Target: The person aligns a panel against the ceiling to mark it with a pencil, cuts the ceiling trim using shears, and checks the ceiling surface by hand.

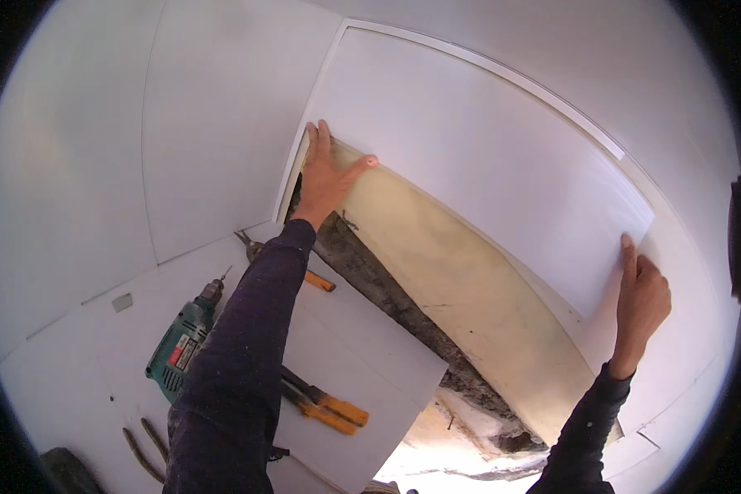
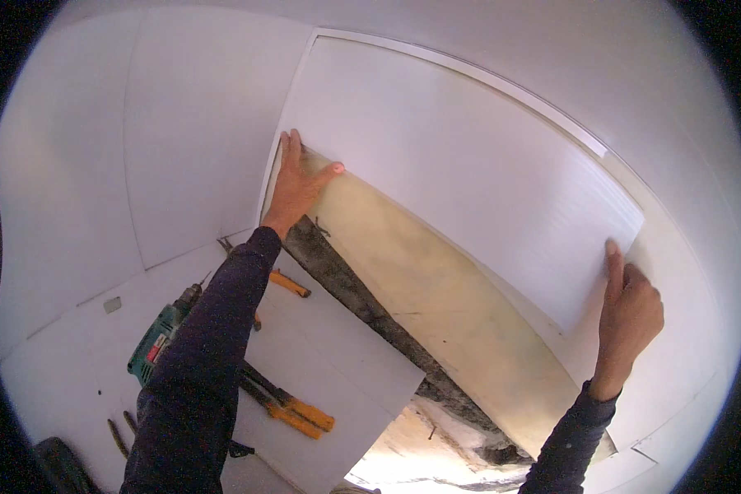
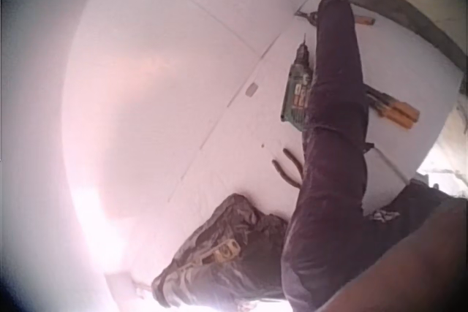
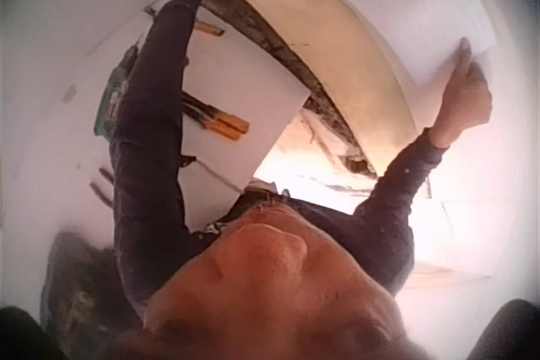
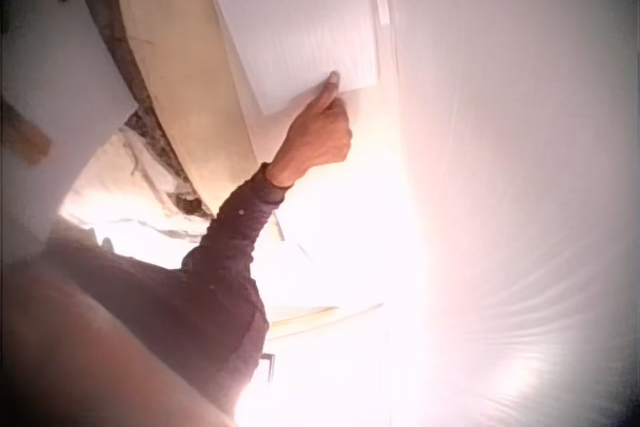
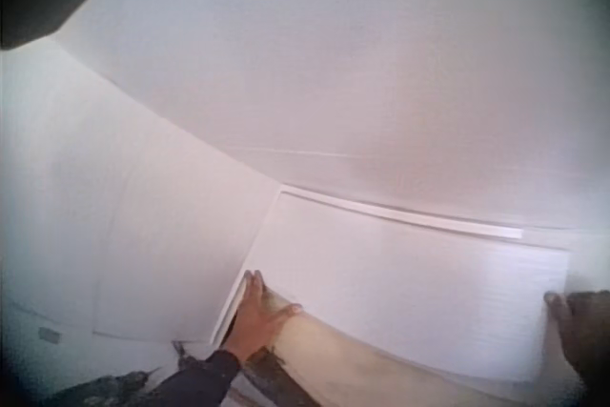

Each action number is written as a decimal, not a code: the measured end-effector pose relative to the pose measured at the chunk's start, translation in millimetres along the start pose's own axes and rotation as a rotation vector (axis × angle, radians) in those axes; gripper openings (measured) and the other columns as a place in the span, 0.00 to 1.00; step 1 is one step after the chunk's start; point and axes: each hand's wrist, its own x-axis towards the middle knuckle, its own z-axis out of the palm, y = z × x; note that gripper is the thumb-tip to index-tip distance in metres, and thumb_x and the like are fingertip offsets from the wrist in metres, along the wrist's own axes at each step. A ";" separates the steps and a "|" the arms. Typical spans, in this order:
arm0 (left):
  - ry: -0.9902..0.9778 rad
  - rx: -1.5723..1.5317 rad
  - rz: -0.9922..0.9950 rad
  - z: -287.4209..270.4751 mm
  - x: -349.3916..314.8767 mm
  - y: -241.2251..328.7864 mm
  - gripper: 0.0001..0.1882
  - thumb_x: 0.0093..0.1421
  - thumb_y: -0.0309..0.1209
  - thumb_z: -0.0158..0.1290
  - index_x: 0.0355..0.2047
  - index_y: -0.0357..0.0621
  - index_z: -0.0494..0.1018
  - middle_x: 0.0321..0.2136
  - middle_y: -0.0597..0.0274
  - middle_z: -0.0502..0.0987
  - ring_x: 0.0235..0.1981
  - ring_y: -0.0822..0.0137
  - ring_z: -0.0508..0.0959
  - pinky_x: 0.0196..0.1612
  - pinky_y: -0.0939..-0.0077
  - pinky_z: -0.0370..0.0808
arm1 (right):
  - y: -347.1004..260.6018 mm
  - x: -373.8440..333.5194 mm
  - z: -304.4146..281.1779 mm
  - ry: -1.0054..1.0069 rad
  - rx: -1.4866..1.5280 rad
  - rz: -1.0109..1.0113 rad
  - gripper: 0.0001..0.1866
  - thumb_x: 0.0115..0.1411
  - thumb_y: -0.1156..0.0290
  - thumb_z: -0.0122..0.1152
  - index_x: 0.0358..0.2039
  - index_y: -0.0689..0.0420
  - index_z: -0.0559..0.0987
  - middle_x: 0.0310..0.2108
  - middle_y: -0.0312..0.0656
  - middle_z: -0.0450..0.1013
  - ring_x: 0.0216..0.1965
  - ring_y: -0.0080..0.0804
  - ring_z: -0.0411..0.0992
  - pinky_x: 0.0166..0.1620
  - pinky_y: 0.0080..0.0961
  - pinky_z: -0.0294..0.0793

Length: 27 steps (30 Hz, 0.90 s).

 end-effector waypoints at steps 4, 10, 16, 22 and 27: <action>0.001 -0.048 -0.035 -2.0 -1.3 2.5 0.73 0.55 0.62 0.73 0.80 0.25 0.41 0.81 0.27 0.37 0.83 0.40 0.46 0.81 0.55 0.53 | -2.4 -26.8 21.0 0.447 0.310 -0.330 0.21 0.63 0.49 0.77 0.44 0.53 0.86 0.39 0.46 0.82 0.47 0.47 0.80 0.49 0.43 0.78; 0.027 -0.107 -0.039 -1.6 -8.1 13.0 0.73 0.56 0.60 0.73 0.80 0.26 0.40 0.82 0.32 0.37 0.84 0.44 0.41 0.82 0.56 0.49 | -32.4 -75.1 51.9 0.234 0.224 -0.624 0.42 0.53 0.49 0.84 0.67 0.42 0.77 0.76 0.43 0.62 0.79 0.52 0.54 0.80 0.66 0.47; 0.090 -0.161 -0.028 18.7 -9.7 6.9 0.71 0.58 0.61 0.71 0.80 0.25 0.42 0.81 0.29 0.40 0.83 0.43 0.42 0.82 0.56 0.48 | -27.8 -68.4 74.3 0.384 0.333 -0.507 0.42 0.55 0.48 0.82 0.70 0.38 0.76 0.79 0.41 0.61 0.82 0.51 0.52 0.81 0.66 0.42; 0.121 -0.064 -0.025 20.9 -4.4 3.2 0.71 0.59 0.63 0.69 0.80 0.26 0.41 0.81 0.29 0.41 0.83 0.39 0.41 0.82 0.49 0.44 | -37.5 -73.7 79.0 0.400 0.307 -0.501 0.39 0.57 0.50 0.81 0.69 0.36 0.78 0.78 0.35 0.65 0.81 0.49 0.55 0.81 0.63 0.42; 0.099 -0.085 -0.081 22.8 -7.4 1.6 0.69 0.61 0.66 0.66 0.81 0.29 0.42 0.82 0.33 0.42 0.83 0.39 0.41 0.82 0.47 0.42 | -46.5 -78.0 86.4 0.432 0.297 -0.472 0.38 0.57 0.49 0.80 0.68 0.35 0.79 0.77 0.33 0.67 0.81 0.46 0.55 0.81 0.61 0.41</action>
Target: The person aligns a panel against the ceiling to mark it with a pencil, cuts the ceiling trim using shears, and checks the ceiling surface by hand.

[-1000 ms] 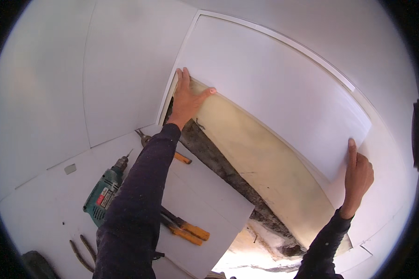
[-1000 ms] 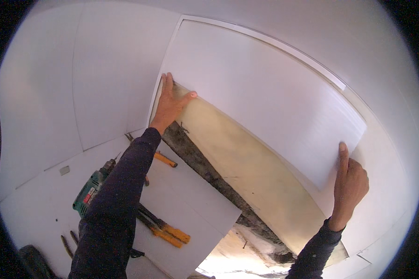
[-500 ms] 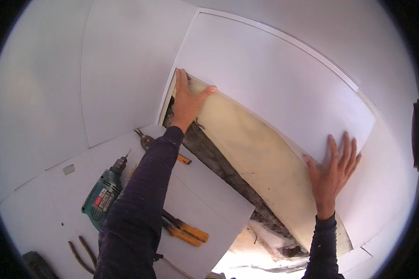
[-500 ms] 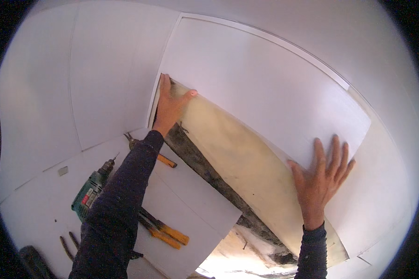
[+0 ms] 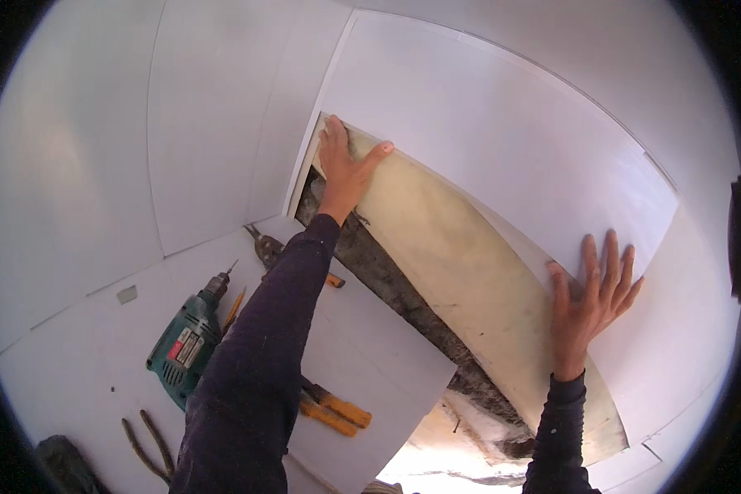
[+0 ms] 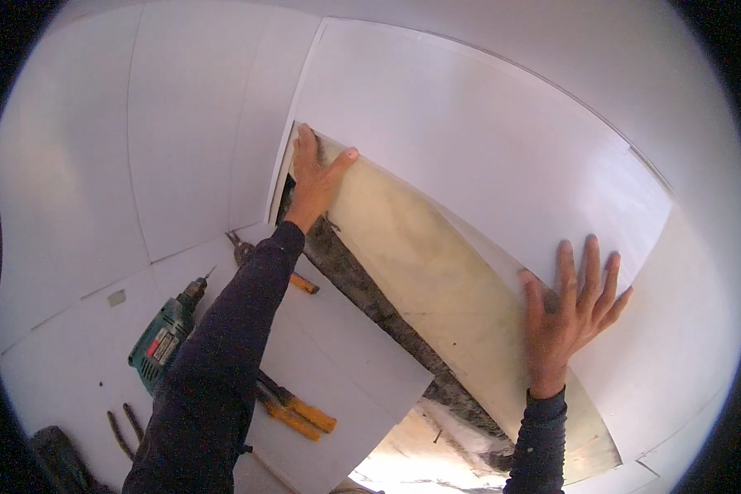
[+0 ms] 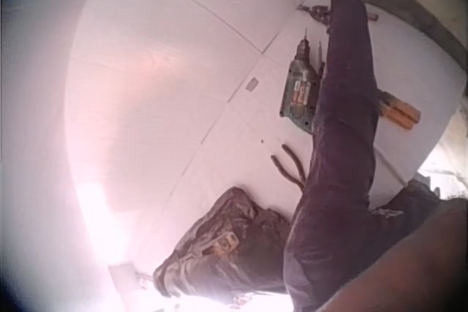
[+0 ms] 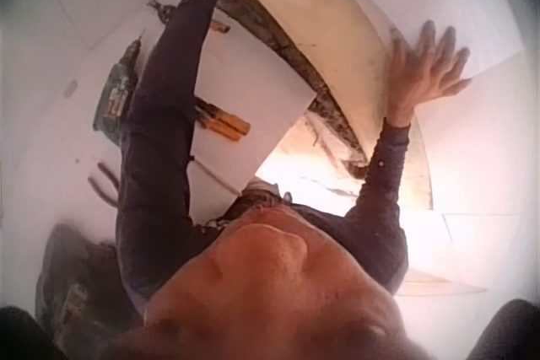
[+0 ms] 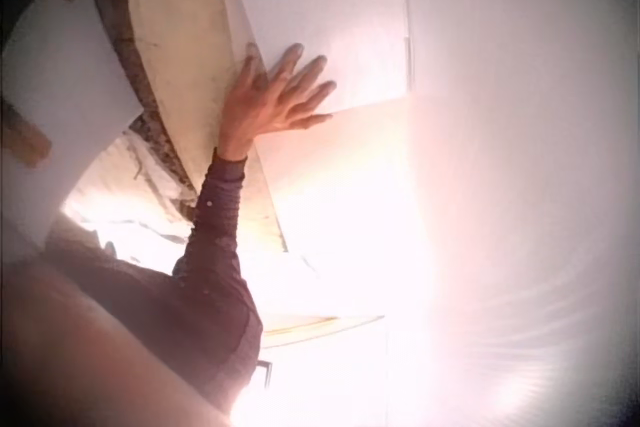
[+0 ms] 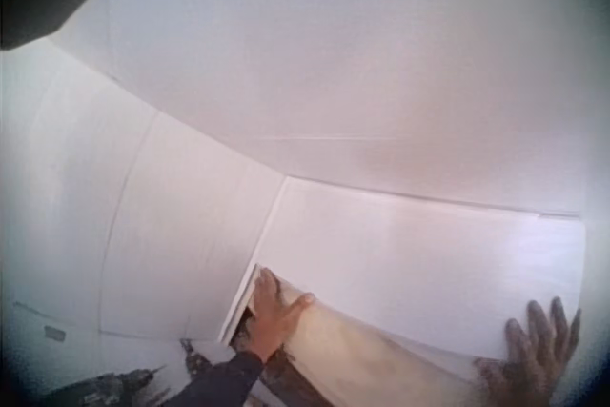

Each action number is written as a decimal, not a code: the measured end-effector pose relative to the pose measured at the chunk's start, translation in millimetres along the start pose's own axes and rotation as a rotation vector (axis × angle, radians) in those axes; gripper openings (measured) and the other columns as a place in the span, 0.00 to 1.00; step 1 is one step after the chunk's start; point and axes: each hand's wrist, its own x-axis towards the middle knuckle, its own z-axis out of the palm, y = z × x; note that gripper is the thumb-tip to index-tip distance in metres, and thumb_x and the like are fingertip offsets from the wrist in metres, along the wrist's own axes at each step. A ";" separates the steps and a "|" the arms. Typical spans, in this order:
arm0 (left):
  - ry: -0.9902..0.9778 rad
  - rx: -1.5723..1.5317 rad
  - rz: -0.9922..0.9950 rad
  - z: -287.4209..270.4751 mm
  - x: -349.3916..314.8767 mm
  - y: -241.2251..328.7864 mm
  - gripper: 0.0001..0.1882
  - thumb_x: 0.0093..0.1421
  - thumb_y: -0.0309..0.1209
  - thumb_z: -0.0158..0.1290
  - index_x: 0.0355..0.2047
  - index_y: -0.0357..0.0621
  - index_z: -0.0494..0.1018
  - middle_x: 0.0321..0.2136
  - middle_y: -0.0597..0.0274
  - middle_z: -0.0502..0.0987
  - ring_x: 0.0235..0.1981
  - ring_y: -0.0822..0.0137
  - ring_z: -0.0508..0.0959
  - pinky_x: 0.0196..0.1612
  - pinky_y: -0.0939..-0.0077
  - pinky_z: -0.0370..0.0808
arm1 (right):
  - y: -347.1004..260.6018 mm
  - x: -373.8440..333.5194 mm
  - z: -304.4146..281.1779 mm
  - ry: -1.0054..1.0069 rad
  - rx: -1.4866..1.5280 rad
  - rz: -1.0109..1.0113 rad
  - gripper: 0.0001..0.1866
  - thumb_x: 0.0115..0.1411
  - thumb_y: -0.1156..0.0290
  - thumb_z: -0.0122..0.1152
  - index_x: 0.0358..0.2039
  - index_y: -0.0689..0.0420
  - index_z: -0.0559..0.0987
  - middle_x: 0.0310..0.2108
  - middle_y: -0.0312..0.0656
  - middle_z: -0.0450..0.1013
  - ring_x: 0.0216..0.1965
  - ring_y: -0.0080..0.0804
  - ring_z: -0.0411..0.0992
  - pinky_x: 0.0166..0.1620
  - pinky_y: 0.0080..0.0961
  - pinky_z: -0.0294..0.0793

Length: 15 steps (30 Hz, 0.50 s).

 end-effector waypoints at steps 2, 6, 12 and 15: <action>-0.008 0.013 -0.001 6.6 -4.9 4.5 0.68 0.61 0.67 0.65 0.81 0.30 0.43 0.82 0.34 0.42 0.83 0.39 0.41 0.82 0.47 0.40 | 2.7 1.1 -1.4 0.005 0.013 0.007 0.38 0.57 0.49 0.80 0.68 0.35 0.79 0.76 0.32 0.67 0.81 0.46 0.55 0.81 0.60 0.40; 0.041 -0.051 -0.024 30.2 -30.2 22.5 0.68 0.64 0.67 0.62 0.81 0.28 0.41 0.82 0.33 0.42 0.84 0.41 0.39 0.82 0.42 0.35 | 10.7 3.8 -10.2 0.018 0.061 0.034 0.37 0.57 0.49 0.81 0.67 0.35 0.80 0.76 0.32 0.68 0.81 0.46 0.55 0.81 0.60 0.38; 0.025 0.097 -0.036 41.9 -46.6 34.5 0.70 0.64 0.70 0.59 0.81 0.26 0.36 0.82 0.34 0.40 0.84 0.44 0.36 0.82 0.41 0.28 | 7.3 -1.0 3.5 -0.019 0.059 0.043 0.39 0.53 0.47 0.82 0.66 0.35 0.81 0.76 0.33 0.67 0.81 0.44 0.55 0.82 0.57 0.35; 0.031 0.120 0.031 50.4 -41.0 30.0 0.70 0.65 0.72 0.57 0.81 0.26 0.36 0.82 0.35 0.39 0.84 0.46 0.35 0.82 0.42 0.28 | 3.8 -1.1 6.3 0.014 0.060 0.050 0.39 0.51 0.47 0.83 0.65 0.34 0.81 0.76 0.31 0.68 0.82 0.44 0.53 0.82 0.57 0.31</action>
